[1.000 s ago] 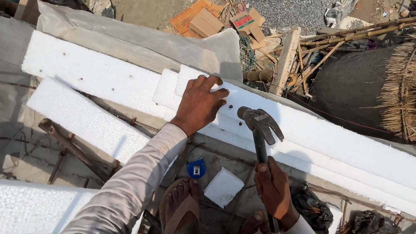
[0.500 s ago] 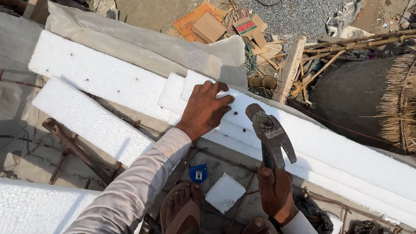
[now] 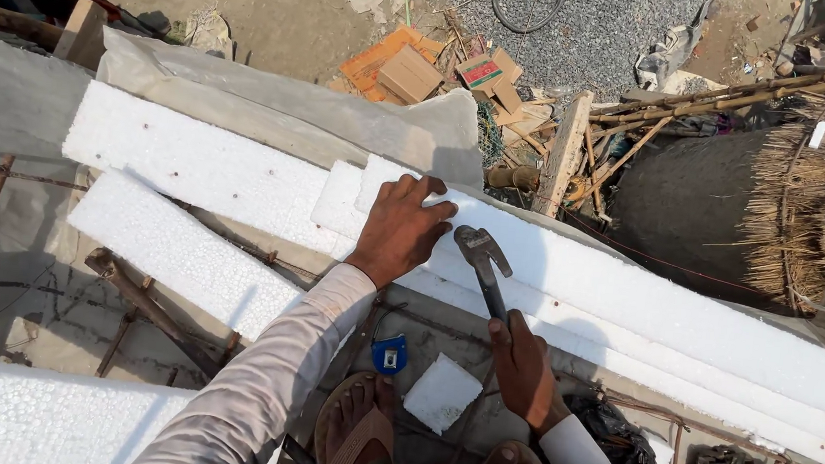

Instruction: Measuring, placing, and nailing styrofoam insulation boards onto a concrete structure at a construction site.

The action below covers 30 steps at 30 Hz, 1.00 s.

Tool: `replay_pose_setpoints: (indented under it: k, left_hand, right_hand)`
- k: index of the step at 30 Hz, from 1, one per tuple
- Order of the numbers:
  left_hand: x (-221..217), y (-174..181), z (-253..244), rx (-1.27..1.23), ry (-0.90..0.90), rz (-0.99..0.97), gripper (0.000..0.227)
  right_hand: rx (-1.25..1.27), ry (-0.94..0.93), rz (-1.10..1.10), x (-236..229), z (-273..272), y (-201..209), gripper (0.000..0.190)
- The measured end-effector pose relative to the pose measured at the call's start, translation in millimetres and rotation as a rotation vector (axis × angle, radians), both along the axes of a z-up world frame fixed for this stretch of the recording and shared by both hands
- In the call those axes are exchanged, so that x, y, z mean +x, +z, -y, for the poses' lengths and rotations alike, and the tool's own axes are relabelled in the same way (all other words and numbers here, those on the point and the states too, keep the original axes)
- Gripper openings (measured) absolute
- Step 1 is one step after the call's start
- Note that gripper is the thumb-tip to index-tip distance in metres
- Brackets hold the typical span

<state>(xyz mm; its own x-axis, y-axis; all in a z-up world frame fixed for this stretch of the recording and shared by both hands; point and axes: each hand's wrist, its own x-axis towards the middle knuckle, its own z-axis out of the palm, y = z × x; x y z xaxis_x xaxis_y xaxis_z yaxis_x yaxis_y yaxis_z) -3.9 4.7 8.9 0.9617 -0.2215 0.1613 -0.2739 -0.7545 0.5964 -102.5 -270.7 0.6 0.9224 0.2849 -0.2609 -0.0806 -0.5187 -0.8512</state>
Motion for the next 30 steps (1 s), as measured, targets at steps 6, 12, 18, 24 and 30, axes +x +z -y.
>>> replay_pose_setpoints:
  k: [6, 12, 18, 24, 30]
  left_hand:
    - [1.9, -0.5, -1.3, 0.021, -0.015, -0.009, 0.024]
    - [-0.2, -3.4, -0.4, 0.030, -0.001, 0.000, 0.024]
    - [2.4, -0.2, -1.6, 0.045, -0.004, -0.003, 0.024]
    - [2.0, -2.3, 0.2, 0.044, 0.000, 0.016, 0.024]
    - [-0.6, -2.8, -0.5, 0.046, -0.003, 0.005, 0.022]
  right_hand:
    - [0.005, -0.033, -0.091, 7.7, -8.6, 32.3, 0.046]
    - [0.009, 0.015, 0.036, 0.9, -2.6, 3.7, 0.048]
    - [-0.005, 0.018, -0.098, 9.8, -7.2, 31.4, 0.043]
    - [-0.032, 0.006, -0.027, 7.0, -5.2, 8.0, 0.040]
    - [-0.046, -0.017, -0.082, 8.0, -6.8, 18.3, 0.046]
